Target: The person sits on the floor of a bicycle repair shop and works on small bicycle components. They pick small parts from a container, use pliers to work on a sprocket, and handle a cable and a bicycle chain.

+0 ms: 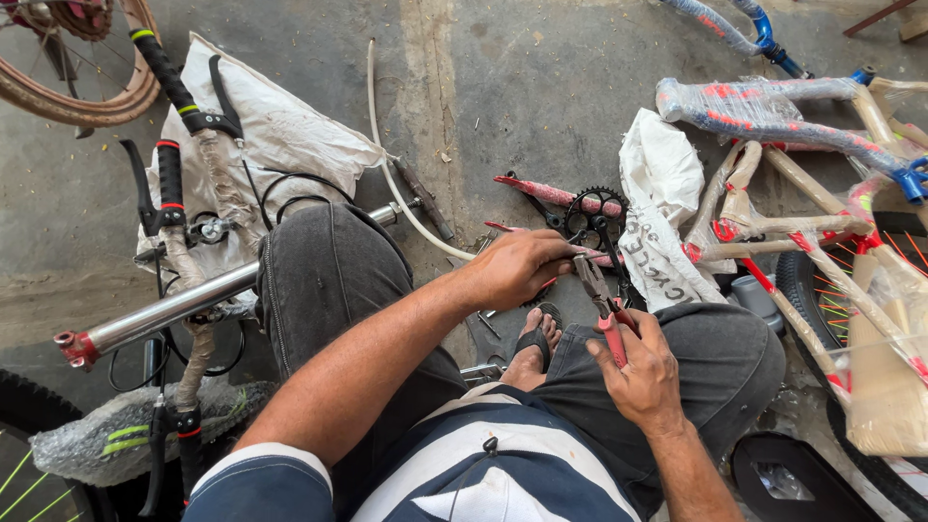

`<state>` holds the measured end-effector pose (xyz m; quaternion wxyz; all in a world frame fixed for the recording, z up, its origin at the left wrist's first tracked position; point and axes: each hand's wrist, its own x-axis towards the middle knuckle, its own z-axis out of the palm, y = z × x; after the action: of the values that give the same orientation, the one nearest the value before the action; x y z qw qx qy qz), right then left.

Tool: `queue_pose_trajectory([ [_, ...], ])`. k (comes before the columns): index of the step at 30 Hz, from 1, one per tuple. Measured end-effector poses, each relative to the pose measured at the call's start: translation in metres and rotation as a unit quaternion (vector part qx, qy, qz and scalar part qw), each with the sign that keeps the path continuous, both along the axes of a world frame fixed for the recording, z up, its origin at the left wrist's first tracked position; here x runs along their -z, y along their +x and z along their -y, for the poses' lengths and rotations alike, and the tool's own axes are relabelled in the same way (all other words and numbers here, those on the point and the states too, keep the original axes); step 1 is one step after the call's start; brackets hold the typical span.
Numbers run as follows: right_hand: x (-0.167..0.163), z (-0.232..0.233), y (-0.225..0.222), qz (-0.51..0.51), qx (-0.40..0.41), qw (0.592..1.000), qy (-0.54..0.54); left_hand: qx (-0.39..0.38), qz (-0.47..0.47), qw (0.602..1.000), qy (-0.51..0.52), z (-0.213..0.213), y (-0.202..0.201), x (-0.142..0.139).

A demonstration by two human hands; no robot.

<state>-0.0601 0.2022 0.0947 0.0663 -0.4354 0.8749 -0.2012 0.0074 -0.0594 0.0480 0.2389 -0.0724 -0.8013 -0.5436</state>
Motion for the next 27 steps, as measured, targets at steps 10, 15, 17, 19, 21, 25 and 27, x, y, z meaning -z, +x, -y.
queue_pose_trajectory([
  [10, 0.002, 0.004, 0.0, -0.01, -0.004, 1.0, -0.001, -0.073, 0.059, 0.995, 0.031, -0.003, 0.0, -0.011],
  [15, -0.002, 0.002, -0.005, 0.005, 0.0, 1.0, 0.002, -0.028, 0.029, 0.999, -0.01, -0.001, -0.001, -0.005],
  [17, -0.001, 0.002, -0.004, 0.005, -0.002, 1.0, 0.005, -0.012, 0.045, 0.999, -0.023, -0.003, -0.001, -0.002],
  [19, 0.001, 0.001, -0.003, 0.007, -0.004, 1.0, 0.007, -0.01, 0.051, 0.998, -0.031, -0.003, -0.001, 0.0],
  [21, 0.003, 0.001, -0.002, 0.009, -0.005, 1.0, 0.005, -0.022, 0.049, 0.998, -0.031, -0.003, -0.002, 0.002],
  [25, 0.002, 0.001, -0.002, 0.002, -0.002, 1.0, 0.01, -0.083, 0.016, 0.996, -0.017, -0.011, -0.001, 0.0],
  [27, 0.001, 0.002, -0.001, -0.004, 0.0, 1.0, 0.016, -0.123, -0.003, 0.992, -0.024, -0.017, 0.0, -0.002],
])
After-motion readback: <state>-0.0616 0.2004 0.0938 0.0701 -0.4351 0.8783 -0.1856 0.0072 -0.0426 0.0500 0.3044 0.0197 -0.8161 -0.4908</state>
